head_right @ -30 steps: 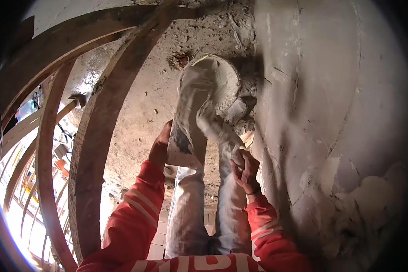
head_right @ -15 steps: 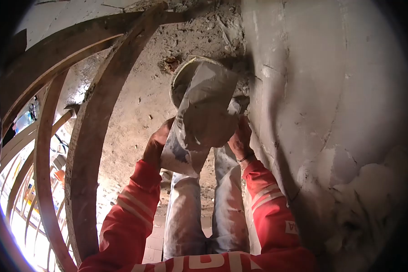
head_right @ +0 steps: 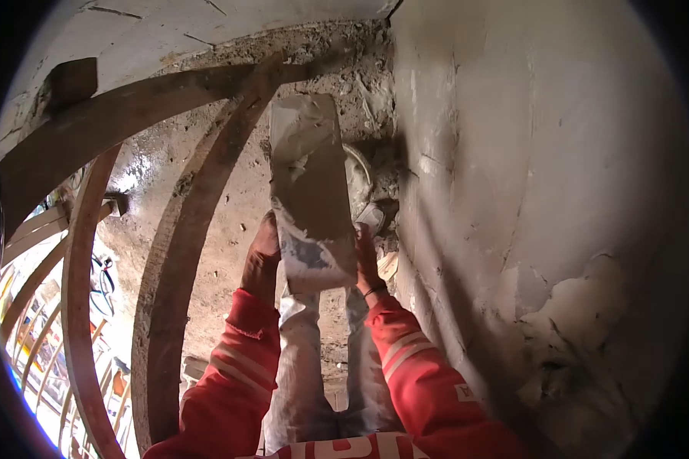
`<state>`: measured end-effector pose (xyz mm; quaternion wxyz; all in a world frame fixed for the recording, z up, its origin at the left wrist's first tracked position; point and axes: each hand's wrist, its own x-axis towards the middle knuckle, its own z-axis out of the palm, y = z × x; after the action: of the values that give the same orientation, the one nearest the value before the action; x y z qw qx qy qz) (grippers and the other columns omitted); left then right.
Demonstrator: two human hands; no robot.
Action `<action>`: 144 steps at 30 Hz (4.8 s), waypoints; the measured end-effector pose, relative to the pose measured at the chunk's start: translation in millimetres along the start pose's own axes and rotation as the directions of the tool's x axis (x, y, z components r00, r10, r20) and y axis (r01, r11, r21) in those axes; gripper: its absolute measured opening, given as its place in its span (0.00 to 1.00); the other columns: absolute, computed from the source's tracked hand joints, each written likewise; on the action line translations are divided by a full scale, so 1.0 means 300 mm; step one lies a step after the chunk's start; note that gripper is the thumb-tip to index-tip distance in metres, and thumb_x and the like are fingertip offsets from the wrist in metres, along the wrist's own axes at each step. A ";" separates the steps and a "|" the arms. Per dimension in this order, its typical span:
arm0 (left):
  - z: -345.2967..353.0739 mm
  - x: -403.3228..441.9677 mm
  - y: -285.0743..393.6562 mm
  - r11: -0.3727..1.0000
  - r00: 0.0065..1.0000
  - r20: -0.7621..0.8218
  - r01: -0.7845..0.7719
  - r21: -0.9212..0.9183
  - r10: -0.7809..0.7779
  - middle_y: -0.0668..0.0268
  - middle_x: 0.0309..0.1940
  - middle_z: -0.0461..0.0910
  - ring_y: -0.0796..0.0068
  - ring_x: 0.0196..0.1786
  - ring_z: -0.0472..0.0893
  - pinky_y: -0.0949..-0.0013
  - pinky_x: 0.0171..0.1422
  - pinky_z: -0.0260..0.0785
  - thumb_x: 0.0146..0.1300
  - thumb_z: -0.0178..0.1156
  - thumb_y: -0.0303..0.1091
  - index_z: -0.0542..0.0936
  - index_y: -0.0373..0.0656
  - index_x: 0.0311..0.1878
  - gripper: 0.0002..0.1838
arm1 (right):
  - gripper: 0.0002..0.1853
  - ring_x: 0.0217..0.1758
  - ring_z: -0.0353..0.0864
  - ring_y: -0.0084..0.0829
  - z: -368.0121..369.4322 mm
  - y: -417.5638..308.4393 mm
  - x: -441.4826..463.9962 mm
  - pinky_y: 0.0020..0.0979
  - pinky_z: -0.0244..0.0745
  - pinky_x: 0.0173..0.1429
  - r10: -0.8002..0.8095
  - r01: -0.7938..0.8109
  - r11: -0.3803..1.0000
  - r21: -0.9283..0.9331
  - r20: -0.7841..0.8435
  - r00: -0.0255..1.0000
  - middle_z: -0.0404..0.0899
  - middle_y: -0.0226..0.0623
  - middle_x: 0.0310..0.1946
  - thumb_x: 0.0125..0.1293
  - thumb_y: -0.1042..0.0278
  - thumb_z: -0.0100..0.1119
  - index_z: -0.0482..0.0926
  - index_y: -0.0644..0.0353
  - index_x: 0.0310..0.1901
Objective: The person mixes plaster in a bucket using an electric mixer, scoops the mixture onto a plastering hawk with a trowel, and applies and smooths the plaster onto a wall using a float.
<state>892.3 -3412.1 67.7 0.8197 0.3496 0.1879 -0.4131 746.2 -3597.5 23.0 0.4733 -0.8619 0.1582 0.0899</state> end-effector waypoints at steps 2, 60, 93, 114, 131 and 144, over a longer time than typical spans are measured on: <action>0.072 0.055 0.039 0.996 0.995 -0.096 -0.004 -0.091 -0.005 0.61 0.61 0.77 0.69 0.58 0.79 0.63 0.64 0.73 0.77 0.48 0.37 0.69 0.40 0.70 0.22 | 0.21 0.62 0.74 0.42 -0.016 -0.057 0.016 0.38 0.72 0.64 -0.149 0.143 0.982 -0.122 -0.047 0.988 0.75 0.46 0.57 0.73 0.67 0.53 0.68 0.62 0.65; 0.105 1.651 -0.040 0.766 0.979 -0.051 -0.122 0.631 0.198 0.57 0.43 0.87 0.71 0.43 0.86 0.69 0.52 0.76 0.68 0.59 0.33 0.82 0.37 0.59 0.18 | 0.10 0.35 0.76 0.22 0.072 0.540 1.204 0.18 0.75 0.38 0.432 0.031 -0.385 0.922 0.151 0.889 0.79 0.36 0.35 0.71 0.62 0.63 0.76 0.58 0.46; 1.094 0.318 0.306 0.427 0.675 0.501 -0.734 0.528 0.542 0.59 0.63 0.74 0.54 0.66 0.73 0.49 0.67 0.66 0.60 0.64 0.38 0.77 0.44 0.63 0.27 | 0.22 0.35 0.70 0.25 -0.653 -0.716 0.487 0.23 0.68 0.35 0.517 0.222 0.019 0.975 -0.199 0.833 0.75 0.34 0.41 0.75 0.50 0.52 0.72 0.59 0.59; -0.015 1.790 -0.143 0.823 0.985 -0.129 -0.022 0.567 0.115 0.62 0.51 0.84 0.69 0.52 0.80 0.58 0.54 0.72 0.67 0.60 0.34 0.80 0.43 0.63 0.21 | 0.10 0.29 0.74 0.22 0.127 0.644 1.269 0.21 0.75 0.33 0.577 0.066 -0.477 0.877 0.255 0.776 0.76 0.33 0.32 0.70 0.63 0.64 0.77 0.57 0.45; 0.614 1.128 0.286 0.723 0.902 0.237 -0.431 0.540 0.361 0.52 0.54 0.83 0.68 0.53 0.84 0.65 0.63 0.75 0.69 0.56 0.27 0.74 0.32 0.66 0.23 | 0.07 0.32 0.72 0.11 -0.250 -0.055 0.981 0.17 0.69 0.35 0.577 0.156 -0.100 0.983 -0.071 0.814 0.76 0.16 0.34 0.72 0.62 0.63 0.78 0.47 0.48; 1.064 0.593 0.462 0.783 0.906 0.260 -0.420 0.458 0.334 0.55 0.53 0.80 0.67 0.51 0.83 0.66 0.58 0.78 0.68 0.60 0.25 0.77 0.37 0.65 0.22 | 0.07 0.31 0.69 0.14 -0.615 -0.583 0.623 0.19 0.66 0.33 0.568 0.200 -0.050 0.978 -0.137 0.811 0.73 0.21 0.33 0.75 0.63 0.58 0.76 0.54 0.48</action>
<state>1115.0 -3684.2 238.0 0.7779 0.5465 -0.0688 -0.3024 984.3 -3700.7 202.6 0.8559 -0.2119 0.4173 -0.2199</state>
